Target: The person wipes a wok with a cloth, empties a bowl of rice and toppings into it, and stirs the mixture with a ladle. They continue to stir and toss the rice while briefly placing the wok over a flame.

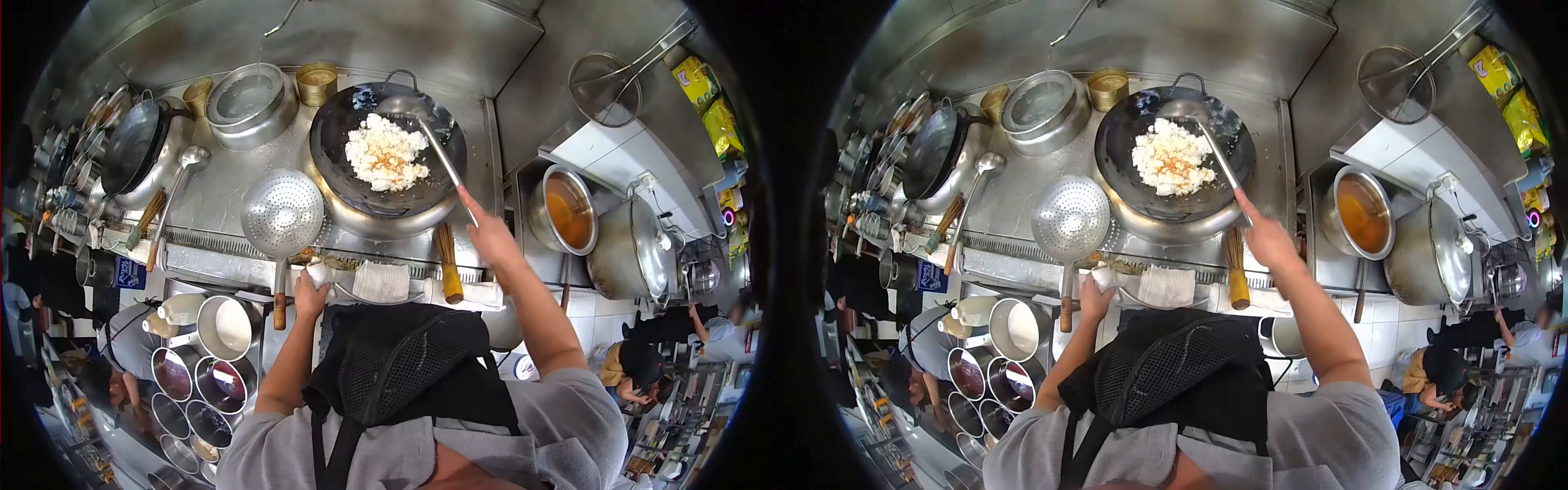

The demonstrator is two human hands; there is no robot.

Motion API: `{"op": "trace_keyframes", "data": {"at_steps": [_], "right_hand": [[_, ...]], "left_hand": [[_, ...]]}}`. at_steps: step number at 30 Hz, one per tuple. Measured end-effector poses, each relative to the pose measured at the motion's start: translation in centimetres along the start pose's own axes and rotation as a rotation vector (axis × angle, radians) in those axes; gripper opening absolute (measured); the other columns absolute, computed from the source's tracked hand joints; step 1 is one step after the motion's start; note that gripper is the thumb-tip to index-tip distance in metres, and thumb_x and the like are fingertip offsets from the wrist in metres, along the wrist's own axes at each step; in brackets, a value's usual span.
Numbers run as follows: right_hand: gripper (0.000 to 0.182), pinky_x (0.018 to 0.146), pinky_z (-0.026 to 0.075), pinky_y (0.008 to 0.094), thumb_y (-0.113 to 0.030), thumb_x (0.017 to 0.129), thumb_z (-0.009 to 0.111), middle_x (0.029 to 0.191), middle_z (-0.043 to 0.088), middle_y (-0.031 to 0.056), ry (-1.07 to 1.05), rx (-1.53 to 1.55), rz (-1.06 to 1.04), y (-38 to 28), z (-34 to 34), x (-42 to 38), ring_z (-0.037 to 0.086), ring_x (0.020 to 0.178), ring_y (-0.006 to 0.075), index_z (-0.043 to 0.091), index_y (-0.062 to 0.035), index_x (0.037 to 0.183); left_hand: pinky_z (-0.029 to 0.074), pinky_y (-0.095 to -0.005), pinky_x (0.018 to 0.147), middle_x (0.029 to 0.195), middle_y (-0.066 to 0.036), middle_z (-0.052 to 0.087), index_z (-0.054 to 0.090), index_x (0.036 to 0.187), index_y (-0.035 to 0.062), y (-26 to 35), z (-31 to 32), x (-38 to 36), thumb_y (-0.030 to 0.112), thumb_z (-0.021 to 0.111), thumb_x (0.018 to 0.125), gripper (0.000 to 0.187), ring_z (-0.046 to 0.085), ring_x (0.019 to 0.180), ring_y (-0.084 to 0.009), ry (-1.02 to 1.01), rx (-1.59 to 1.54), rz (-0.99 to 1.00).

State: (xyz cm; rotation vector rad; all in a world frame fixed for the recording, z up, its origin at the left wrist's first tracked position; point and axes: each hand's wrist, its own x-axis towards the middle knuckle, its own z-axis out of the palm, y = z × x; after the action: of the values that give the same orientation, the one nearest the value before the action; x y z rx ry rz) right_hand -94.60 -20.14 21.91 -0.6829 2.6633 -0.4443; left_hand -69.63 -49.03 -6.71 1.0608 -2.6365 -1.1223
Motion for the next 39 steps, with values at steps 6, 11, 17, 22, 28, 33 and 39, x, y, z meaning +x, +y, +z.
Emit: {"op": "trace_keyframes", "data": {"at_steps": [6,11,17,22,28,33,39], "right_hand": [[0.085,0.085,0.048,0.0540,-0.001,0.084,0.047,0.104,0.065,0.0284,-0.125,-0.005,0.034,4.1,7.0,3.2,0.064,0.088,0.0468,0.012,-0.0378,0.152],[0.085,0.083,0.049,0.0534,-0.002,0.086,0.046,0.107,0.065,0.0275,0.041,-0.045,-0.022,0.8,1.2,1.5,0.066,0.087,0.0416,0.007,-0.0383,0.152],[0.085,0.088,0.049,0.0508,-0.001,0.086,0.045,0.108,0.063,0.0303,-0.206,-0.239,0.144,4.5,4.3,4.9,0.062,0.099,0.0444,0.007,-0.0360,0.153],[0.081,0.091,0.047,0.0512,-0.003,0.087,0.046,0.108,0.059,0.0368,-0.018,-0.029,0.028,-1.7,0.5,3.0,0.060,0.102,0.0464,0.010,-0.0351,0.153],[0.080,0.097,0.044,0.0495,-0.003,0.087,0.046,0.121,0.055,0.0347,-0.225,0.009,0.059,1.0,4.7,4.8,0.057,0.108,0.0469,0.016,-0.0395,0.151],[0.082,0.092,0.046,0.0512,-0.003,0.086,0.047,0.111,0.059,0.0350,-0.085,-0.013,-0.067,-1.8,2.3,1.9,0.059,0.101,0.0490,0.012,-0.0366,0.152],[0.091,0.084,0.050,0.0506,-0.001,0.085,0.048,0.109,0.063,0.0299,-0.295,-0.392,0.012,-0.5,6.2,3.9,0.064,0.098,0.0423,0.001,-0.0393,0.153]], "left_hand": [[0.049,-0.0387,0.088,0.116,-0.017,0.060,0.043,0.129,0.0035,-2.0,0.0,2.8,0.014,0.071,0.078,0.058,0.061,0.103,-0.0323,-0.151,-0.573,0.027],[0.054,-0.0480,0.084,0.120,-0.015,0.057,0.039,0.135,0.0035,8.1,-12.7,1.1,0.016,0.056,0.093,0.048,0.063,0.100,-0.0345,-0.145,-1.442,-0.098],[0.055,-0.0357,0.060,0.088,-0.012,0.063,0.054,0.111,0.0027,11.2,-11.9,3.9,0.027,0.057,0.094,0.030,0.064,0.072,-0.0217,-0.290,-1.333,-0.260],[0.055,-0.0370,0.062,0.089,-0.010,0.063,0.054,0.112,0.0028,12.4,-6.9,1.9,0.029,0.055,0.096,0.031,0.063,0.074,-0.0216,-0.324,-1.367,-0.304],[0.051,-0.0307,0.068,0.089,-0.005,0.064,0.055,0.114,0.0004,9.7,-3.6,2.3,0.034,0.056,0.096,0.039,0.062,0.075,-0.0159,-0.194,-0.831,0.050],[0.047,-0.0381,0.092,0.127,-0.016,0.059,0.043,0.137,0.0009,12.0,-9.2,3.0,0.044,0.042,0.098,0.058,0.059,0.114,-0.0276,-0.298,-1.618,-0.103],[0.022,-0.0546,0.109,0.144,-0.007,0.047,0.038,0.146,0.0142,19.7,-15.2,4.0,0.070,0.032,0.088,0.081,0.037,0.137,-0.0321,-0.404,-1.824,0.164]]}}
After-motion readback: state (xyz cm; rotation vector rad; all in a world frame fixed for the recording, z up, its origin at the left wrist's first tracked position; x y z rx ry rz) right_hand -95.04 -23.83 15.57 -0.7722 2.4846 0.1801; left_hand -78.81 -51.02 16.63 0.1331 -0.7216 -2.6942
